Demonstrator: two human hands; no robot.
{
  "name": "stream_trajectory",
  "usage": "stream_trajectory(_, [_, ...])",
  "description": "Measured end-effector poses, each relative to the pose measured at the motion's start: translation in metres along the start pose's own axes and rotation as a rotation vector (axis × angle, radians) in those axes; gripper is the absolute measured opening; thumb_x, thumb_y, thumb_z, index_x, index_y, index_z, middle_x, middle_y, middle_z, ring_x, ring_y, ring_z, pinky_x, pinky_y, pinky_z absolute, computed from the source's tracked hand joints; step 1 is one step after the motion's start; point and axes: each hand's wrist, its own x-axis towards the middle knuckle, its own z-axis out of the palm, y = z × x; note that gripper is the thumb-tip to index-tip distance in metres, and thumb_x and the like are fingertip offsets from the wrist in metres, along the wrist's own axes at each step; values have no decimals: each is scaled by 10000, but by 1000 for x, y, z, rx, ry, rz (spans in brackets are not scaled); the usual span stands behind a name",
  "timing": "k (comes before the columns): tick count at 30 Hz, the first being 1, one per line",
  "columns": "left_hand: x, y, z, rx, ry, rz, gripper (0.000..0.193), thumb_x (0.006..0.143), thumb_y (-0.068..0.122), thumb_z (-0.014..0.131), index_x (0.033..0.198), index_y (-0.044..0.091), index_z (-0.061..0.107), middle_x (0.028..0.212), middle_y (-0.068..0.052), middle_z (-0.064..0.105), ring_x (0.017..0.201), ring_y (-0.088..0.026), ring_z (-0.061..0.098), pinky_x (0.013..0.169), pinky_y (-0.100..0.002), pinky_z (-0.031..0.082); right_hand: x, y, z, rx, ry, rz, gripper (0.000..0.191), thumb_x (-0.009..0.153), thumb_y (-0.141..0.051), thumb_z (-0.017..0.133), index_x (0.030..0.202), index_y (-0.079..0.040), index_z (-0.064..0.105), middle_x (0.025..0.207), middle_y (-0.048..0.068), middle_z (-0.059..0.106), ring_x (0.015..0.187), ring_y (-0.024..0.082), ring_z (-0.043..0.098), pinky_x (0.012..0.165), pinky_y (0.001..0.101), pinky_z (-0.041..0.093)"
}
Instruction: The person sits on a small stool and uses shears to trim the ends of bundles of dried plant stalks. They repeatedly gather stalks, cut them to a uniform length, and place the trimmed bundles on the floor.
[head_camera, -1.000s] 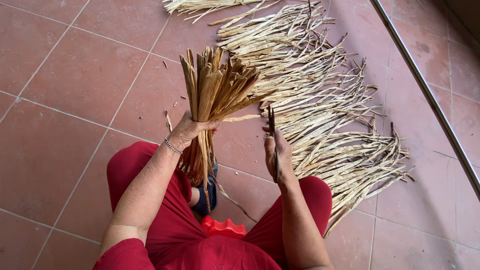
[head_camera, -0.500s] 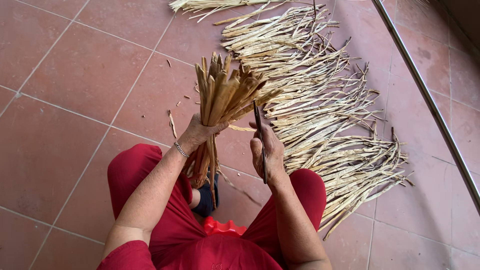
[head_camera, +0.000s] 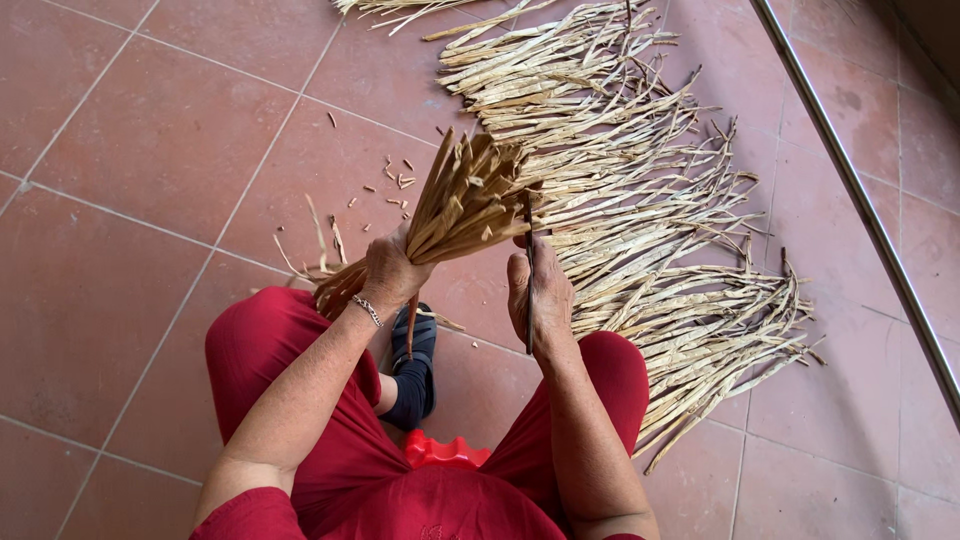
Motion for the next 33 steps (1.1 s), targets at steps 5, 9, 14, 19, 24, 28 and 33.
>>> stream_trajectory(5, [-4,4,-1,-96,-58,-1,447,824,400,860,1038,61,660,760,-143,735,742,-322,752,667,-427,607,-4,7,-4,86,-77,221,735,1026,-644,218,1224,-86,655,700,152,594,696,301,664,688,435,496])
stream_trajectory(9, [-4,10,-8,-173,-95,20,458,816,380,867,1077,63,665,792,-134,748,751,-313,755,657,-421,610,-4,6,-1,152,-47,152,812,1018,-703,187,1222,-64,642,676,123,564,678,283,642,669,414,482])
stream_trajectory(14, [-5,14,-10,-115,-71,3,432,827,361,873,1065,71,659,784,-131,744,759,-314,756,665,-421,609,-4,4,4,160,-31,118,820,1019,-713,208,1327,-55,587,820,168,652,797,305,690,747,429,520])
stream_trajectory(19, [-6,14,-12,-128,4,42,422,813,298,864,1104,76,654,811,-127,748,794,-322,754,684,-430,601,-4,6,10,115,-33,132,783,1031,-691,232,1351,-58,562,1069,217,705,965,349,717,837,453,546])
stream_trajectory(24, [-5,14,-14,-125,-2,-30,393,820,290,860,1092,96,655,802,-122,749,780,-316,762,690,-430,604,-6,11,20,100,-70,141,754,1027,-666,220,1316,-67,576,1076,209,704,978,351,725,854,461,547])
stream_trajectory(28, [-9,13,-10,-76,12,55,442,806,294,878,1119,75,655,782,-141,735,778,-346,740,662,-450,591,-4,19,26,68,-27,95,734,1072,-636,210,1332,-41,551,1047,244,688,951,390,697,810,491,529])
stream_trajectory(33, [-9,8,-3,-39,-47,39,476,838,350,872,1112,45,630,690,-131,707,692,-306,748,645,-429,607,-7,21,28,88,-36,127,735,1053,-630,180,1320,-50,545,831,232,646,791,363,694,717,487,521])
